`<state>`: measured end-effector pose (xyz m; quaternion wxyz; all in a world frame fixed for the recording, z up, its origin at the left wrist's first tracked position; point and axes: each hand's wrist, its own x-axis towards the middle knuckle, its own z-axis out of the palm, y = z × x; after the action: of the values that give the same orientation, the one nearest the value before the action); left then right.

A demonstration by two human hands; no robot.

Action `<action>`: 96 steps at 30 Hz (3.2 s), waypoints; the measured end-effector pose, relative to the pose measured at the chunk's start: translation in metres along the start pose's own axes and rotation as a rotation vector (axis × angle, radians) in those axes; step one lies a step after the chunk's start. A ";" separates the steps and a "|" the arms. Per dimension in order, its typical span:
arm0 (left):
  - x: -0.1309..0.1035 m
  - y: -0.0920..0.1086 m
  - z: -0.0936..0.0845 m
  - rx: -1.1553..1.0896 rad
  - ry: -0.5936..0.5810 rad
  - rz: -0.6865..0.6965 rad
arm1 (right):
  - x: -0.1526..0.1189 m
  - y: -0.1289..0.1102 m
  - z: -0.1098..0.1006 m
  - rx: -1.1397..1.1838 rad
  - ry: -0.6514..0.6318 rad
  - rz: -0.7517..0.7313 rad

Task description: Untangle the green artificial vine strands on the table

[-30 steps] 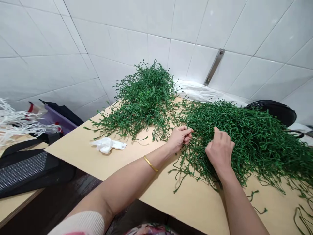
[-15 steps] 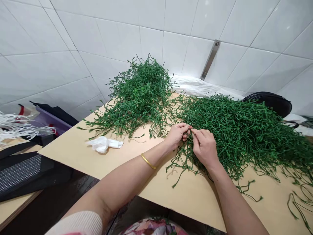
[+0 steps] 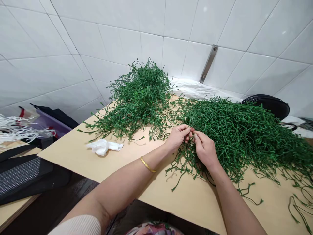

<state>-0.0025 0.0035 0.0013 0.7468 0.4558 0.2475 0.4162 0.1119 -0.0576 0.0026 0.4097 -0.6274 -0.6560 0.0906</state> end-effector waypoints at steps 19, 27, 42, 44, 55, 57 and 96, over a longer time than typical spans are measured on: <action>-0.010 -0.005 0.011 0.257 -0.102 -0.021 | 0.005 0.009 0.000 0.528 0.087 0.266; -0.017 -0.010 0.020 0.390 -0.072 0.117 | 0.007 0.011 0.000 0.464 0.205 0.228; -0.003 0.005 0.007 -0.143 -0.033 -0.312 | 0.011 0.014 0.000 0.498 0.108 -0.012; -0.001 0.004 0.005 -0.148 -0.061 -0.348 | 0.012 0.014 0.000 0.520 0.090 -0.007; 0.004 0.008 0.000 -0.327 0.167 -0.281 | 0.001 0.000 -0.003 0.241 0.008 0.143; 0.005 0.008 0.000 -0.322 0.186 -0.282 | 0.000 -0.003 -0.002 0.152 -0.070 0.081; 0.003 0.000 0.001 -0.311 0.026 -0.248 | 0.004 -0.005 0.003 0.698 -0.173 0.305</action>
<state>-0.0006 0.0055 0.0019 0.8506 0.2955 0.2439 0.3600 0.1071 -0.0538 0.0053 0.5236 -0.5304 -0.5172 0.4208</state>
